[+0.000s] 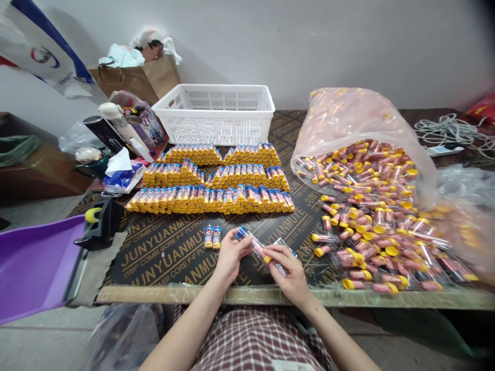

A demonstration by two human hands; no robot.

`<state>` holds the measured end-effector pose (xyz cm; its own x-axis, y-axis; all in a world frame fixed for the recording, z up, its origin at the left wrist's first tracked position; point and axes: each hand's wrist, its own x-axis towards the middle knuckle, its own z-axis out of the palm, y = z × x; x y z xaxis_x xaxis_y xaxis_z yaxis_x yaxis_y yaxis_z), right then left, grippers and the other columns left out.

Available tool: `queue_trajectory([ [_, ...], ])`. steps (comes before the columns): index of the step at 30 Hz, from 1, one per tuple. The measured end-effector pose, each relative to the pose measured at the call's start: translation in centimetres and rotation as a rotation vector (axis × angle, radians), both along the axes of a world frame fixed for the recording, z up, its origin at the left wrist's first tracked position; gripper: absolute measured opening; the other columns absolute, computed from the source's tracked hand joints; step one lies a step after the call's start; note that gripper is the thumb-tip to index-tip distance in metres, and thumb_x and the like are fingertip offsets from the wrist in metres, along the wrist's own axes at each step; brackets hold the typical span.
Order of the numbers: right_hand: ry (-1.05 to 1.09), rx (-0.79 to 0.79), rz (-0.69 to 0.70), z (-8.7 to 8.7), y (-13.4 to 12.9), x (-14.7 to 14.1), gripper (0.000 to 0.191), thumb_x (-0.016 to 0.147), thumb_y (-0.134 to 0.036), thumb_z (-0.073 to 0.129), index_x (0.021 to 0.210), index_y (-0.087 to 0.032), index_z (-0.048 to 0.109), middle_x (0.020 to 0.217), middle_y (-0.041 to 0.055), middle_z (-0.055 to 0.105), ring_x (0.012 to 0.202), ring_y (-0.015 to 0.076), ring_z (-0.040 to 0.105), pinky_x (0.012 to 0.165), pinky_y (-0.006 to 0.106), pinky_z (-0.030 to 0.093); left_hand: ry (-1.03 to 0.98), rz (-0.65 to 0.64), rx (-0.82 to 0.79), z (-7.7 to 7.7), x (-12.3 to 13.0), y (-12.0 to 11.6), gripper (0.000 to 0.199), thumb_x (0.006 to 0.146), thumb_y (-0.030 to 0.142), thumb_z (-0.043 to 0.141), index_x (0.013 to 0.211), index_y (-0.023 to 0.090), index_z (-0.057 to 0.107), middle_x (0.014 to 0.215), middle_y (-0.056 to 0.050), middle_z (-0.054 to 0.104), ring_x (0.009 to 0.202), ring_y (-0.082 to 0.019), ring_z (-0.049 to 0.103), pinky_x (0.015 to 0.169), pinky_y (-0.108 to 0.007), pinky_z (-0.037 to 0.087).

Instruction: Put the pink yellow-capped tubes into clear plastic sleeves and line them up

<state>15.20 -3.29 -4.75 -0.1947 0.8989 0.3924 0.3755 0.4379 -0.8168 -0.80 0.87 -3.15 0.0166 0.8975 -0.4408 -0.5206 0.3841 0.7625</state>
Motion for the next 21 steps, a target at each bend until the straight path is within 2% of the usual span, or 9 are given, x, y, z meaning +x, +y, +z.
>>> queue_trajectory([
  [2,-0.029,0.006,-0.024,-0.1,0.2,0.0,0.047,0.077,-0.01,0.05,0.12,-0.029,0.055,0.108,0.0067,0.055,0.098,0.0206,0.058,0.084,0.037,0.052,0.013,-0.11,-0.002,0.3,0.0,-0.2,0.05,0.049,0.027,0.084,0.09,0.015,0.057,0.072,-0.001,0.066,0.06,-0.012,0.062,0.06,-0.025,0.051],
  [5,-0.065,0.024,-0.032,0.0,0.5,0.1,0.069,0.07,-0.01,0.055,0.133,-0.03,0.039,0.124,0.0091,0.044,0.11,0.0252,0.052,0.09,0.043,0.049,0.034,-0.291,-0.005,0.8,0.1,-0.8,0.044,0.052,0.031,0.082,0.086,0.011,0.063,0.073,-0.005,0.068,0.06,-0.012,0.062,0.058,-0.023,0.05],
  [9,-0.034,0.003,0.112,0.4,0.8,0.4,0.081,0.063,-0.008,0.052,0.138,-0.028,0.028,0.144,0.0088,0.027,0.125,0.0282,0.041,0.098,0.046,0.042,0.036,-0.413,0.013,1.3,0.1,-1.6,0.035,0.063,0.039,0.075,0.079,0.009,0.066,0.068,-0.005,0.067,0.057,-0.012,0.06,0.057,-0.024,0.05],
  [14,-0.004,-0.047,0.244,0.4,0.6,0.5,0.081,0.061,-0.007,0.05,0.137,-0.024,0.029,0.134,0.0087,0.043,0.124,0.0256,0.043,0.103,0.044,0.039,0.044,-0.495,0.009,1.0,0.1,-2.0,0.032,0.064,0.037,0.074,0.08,0.01,0.067,0.067,-0.004,0.065,0.054,-0.011,0.059,0.053,-0.022,0.049],
  [21,0.097,-0.087,0.246,0.0,0.4,0.3,0.083,0.058,-0.005,0.05,0.136,-0.025,0.03,0.132,0.0088,0.044,0.121,0.0264,0.046,0.102,0.043,0.041,0.061,-0.5,-0.007,0.8,0.2,-2.2,0.033,0.063,0.038,0.075,0.079,0.011,0.065,0.066,-0.003,0.065,0.052,-0.009,0.058,0.051,-0.02,0.048],
])
